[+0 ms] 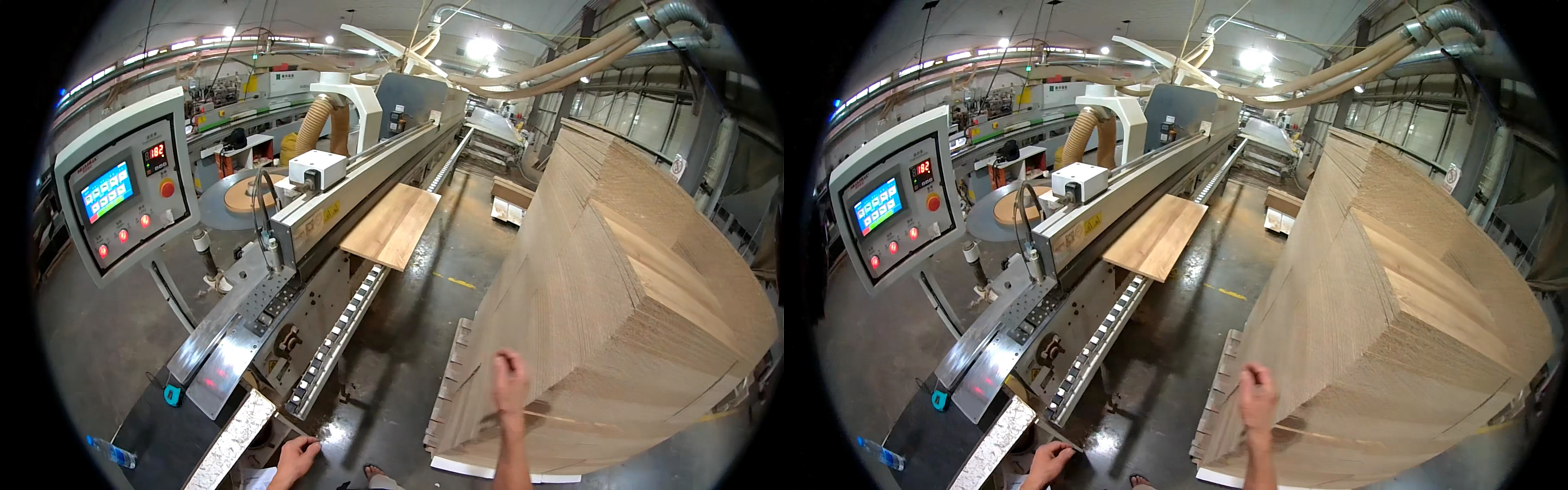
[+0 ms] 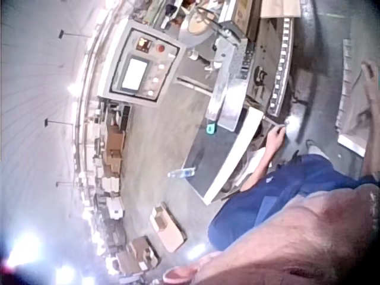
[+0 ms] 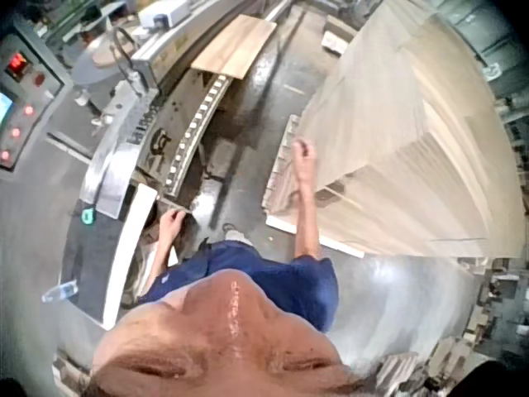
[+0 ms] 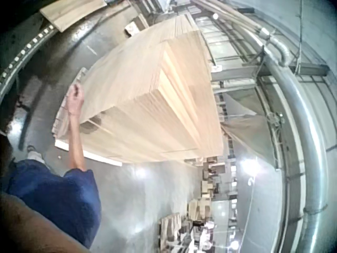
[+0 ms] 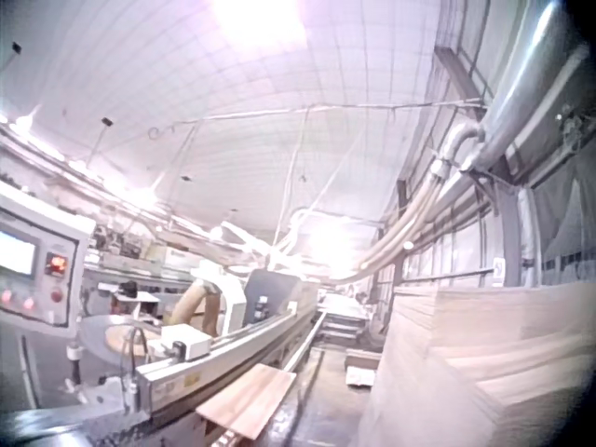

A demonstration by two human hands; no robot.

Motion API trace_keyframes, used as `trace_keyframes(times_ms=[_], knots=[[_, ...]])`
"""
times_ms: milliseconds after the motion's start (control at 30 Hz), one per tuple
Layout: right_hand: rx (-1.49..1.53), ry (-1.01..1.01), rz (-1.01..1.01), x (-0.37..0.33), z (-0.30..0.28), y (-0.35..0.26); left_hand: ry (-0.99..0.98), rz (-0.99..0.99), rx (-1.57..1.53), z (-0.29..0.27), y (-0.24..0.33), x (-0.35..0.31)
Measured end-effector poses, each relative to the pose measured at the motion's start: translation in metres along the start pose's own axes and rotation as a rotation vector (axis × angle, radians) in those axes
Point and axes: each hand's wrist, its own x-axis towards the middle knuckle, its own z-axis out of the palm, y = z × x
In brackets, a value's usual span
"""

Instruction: The person picks up wood panels from a stack one at a time and feeds them onto the conveyor belt of a woodworking machine.

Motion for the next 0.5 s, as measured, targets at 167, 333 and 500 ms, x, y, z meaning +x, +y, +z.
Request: trace_keyframes(times_ms=[167,333,500], knots=[[-0.773,0.586,-0.593,0.029,-0.114,-0.09,-0.159,0.053,0.032,0.013,0.009,0.0],[-0.971,0.768,-0.656,0.084,-0.184,-0.119,-0.178,0.15,0.031,0.012,0.004,-0.014],[-1.128,0.609,-0.652,0.134,-0.234,-0.096,-0.166,0.125,0.083,0.008,-0.003,-0.019]])
